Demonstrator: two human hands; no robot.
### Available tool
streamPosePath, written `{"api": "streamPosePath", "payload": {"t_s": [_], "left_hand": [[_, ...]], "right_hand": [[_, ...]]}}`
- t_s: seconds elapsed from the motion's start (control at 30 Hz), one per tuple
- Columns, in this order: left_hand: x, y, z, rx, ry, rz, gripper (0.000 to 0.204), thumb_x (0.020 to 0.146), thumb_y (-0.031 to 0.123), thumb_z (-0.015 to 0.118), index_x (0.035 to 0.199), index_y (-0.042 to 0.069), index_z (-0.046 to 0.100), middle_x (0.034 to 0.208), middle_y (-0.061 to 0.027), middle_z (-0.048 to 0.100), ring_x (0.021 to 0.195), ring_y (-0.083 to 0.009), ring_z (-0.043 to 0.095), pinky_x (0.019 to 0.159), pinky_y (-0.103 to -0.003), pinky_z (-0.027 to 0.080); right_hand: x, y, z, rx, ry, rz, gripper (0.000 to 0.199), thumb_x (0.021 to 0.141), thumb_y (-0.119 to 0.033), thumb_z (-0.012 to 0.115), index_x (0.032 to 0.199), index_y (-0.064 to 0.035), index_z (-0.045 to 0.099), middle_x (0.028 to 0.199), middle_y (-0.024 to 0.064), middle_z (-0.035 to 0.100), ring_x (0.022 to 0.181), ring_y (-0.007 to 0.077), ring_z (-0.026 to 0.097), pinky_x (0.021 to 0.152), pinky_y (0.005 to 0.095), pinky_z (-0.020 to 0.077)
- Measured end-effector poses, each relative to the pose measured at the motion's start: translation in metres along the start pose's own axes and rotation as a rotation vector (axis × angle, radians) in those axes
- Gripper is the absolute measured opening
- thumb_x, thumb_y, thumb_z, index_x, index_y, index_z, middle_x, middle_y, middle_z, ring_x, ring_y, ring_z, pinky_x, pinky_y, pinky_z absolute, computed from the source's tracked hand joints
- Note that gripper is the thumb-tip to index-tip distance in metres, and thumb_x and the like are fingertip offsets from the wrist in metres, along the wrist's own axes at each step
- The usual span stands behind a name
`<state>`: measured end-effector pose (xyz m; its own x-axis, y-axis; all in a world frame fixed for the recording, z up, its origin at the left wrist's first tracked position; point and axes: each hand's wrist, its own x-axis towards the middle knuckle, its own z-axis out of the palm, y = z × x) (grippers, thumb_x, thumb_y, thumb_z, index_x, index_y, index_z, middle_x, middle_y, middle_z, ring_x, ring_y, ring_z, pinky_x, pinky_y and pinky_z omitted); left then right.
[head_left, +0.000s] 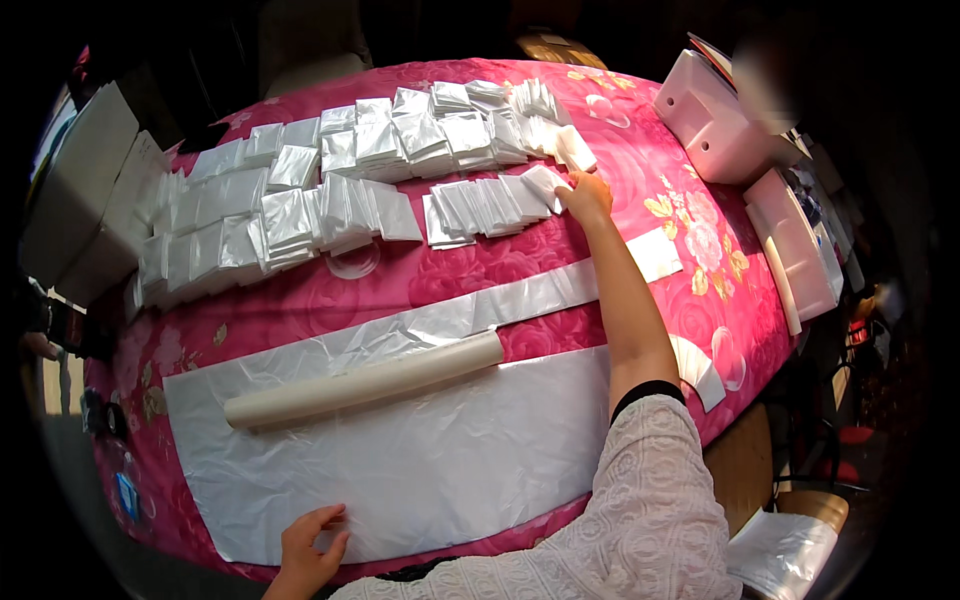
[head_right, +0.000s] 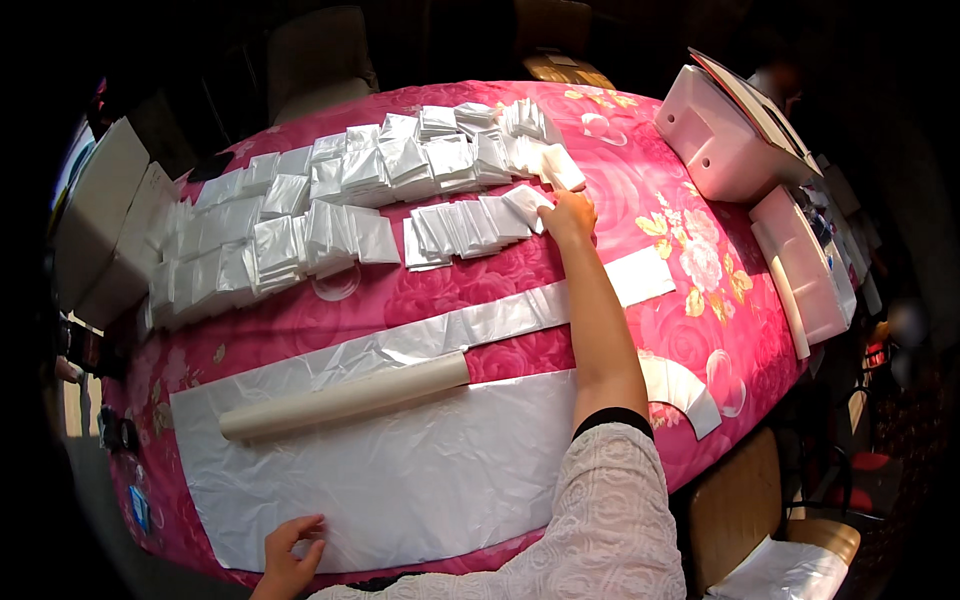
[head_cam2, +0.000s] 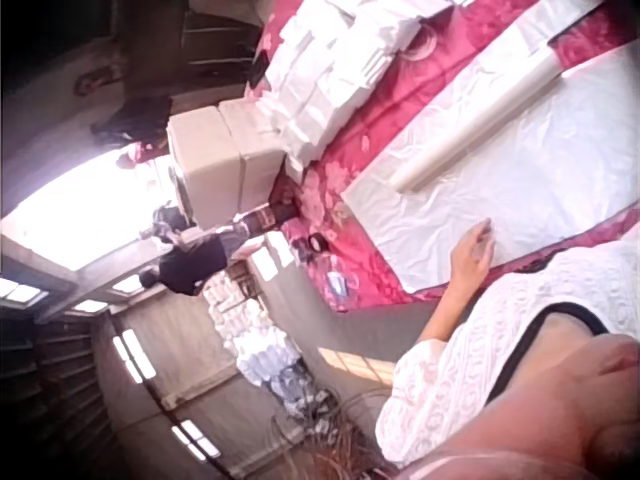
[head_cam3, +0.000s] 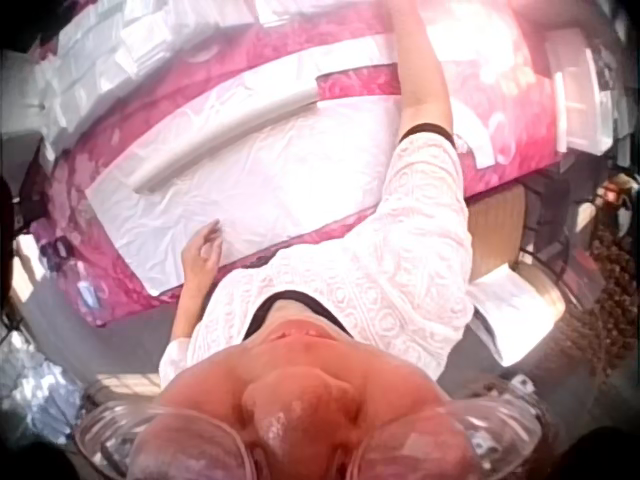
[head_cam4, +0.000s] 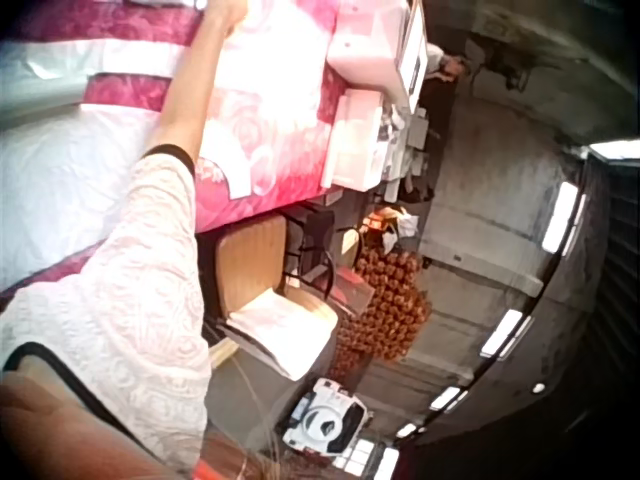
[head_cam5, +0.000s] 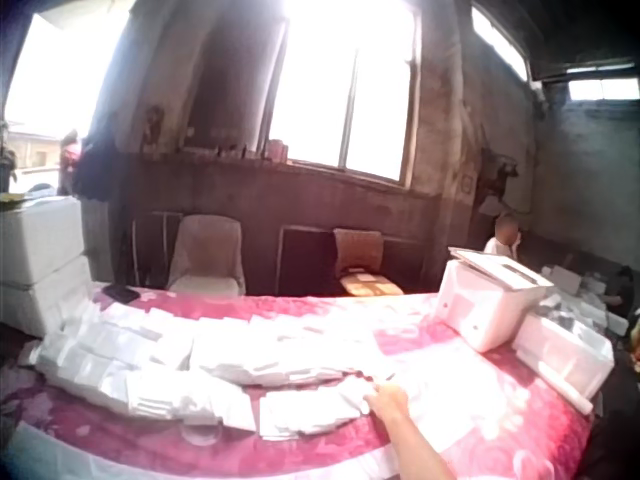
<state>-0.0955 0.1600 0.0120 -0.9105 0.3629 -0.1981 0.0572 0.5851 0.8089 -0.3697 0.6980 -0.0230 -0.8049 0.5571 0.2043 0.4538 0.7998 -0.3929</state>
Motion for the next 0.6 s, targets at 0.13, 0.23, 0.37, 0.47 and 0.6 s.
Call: {"api": "streamPosePath", "payload": {"t_s": [0.13,0.23,0.37,0.47,0.6], "left_hand": [[0.001,-0.008,-0.006,0.022,0.022,0.033,0.037,0.070,0.001,0.065,0.107,0.002,0.059,0.096,-0.0129,0.064,0.085,-0.0225,0.063,0.074,-0.030,0.050],[0.005,-0.007,-0.004,0.013,0.031,0.100,0.038,0.070,0.001,0.065,0.108,0.002,0.059,0.096,-0.0129,0.064,0.085,-0.0231,0.063,0.074,-0.030,0.050],[0.003,0.007,-0.004,0.021,0.007,0.188,0.038,0.070,0.002,0.065,0.108,0.003,0.059,0.096,-0.0125,0.064,0.085,-0.0232,0.063,0.075,-0.031,0.050],[-0.004,0.000,-0.002,0.047,0.012,0.213,0.038,0.070,0.002,0.065,0.108,0.003,0.059,0.096,-0.0127,0.064,0.086,-0.0235,0.064,0.075,-0.031,0.050],[-0.019,-0.010,-0.005,0.088,0.059,0.145,0.036,0.071,0.003,0.065,0.106,0.003,0.059,0.096,-0.0133,0.064,0.086,-0.0247,0.063,0.075,-0.032,0.050]], "right_hand": [[-0.031,-0.014,0.003,-0.037,0.233,-0.395,0.041,0.071,-0.026,0.069,0.107,-0.0073,0.062,0.106,0.0137,0.059,0.103,0.0286,0.052,0.090,0.0419,0.0387],[-0.031,-0.024,0.000,0.069,0.134,-0.422,0.042,0.075,-0.029,0.066,0.109,-0.0049,0.060,0.111,0.0165,0.057,0.107,0.0304,0.051,0.093,0.0403,0.0377],[-0.017,-0.023,0.004,0.115,0.006,-0.228,0.050,0.084,-0.037,0.056,0.117,0.0007,0.053,0.122,0.0205,0.051,0.115,0.0323,0.048,0.097,0.0376,0.0355],[-0.003,0.002,0.023,0.139,-0.069,-0.232,0.056,0.084,-0.038,0.053,0.125,-0.0010,0.047,0.125,0.0222,0.048,0.115,0.0345,0.046,0.099,0.0395,0.0341],[-0.022,-0.021,0.026,-0.053,-0.027,-0.258,0.048,0.085,-0.039,0.050,0.107,0.0031,0.058,0.108,0.0192,0.059,0.102,0.0353,0.053,0.089,0.0432,0.0403]]}}
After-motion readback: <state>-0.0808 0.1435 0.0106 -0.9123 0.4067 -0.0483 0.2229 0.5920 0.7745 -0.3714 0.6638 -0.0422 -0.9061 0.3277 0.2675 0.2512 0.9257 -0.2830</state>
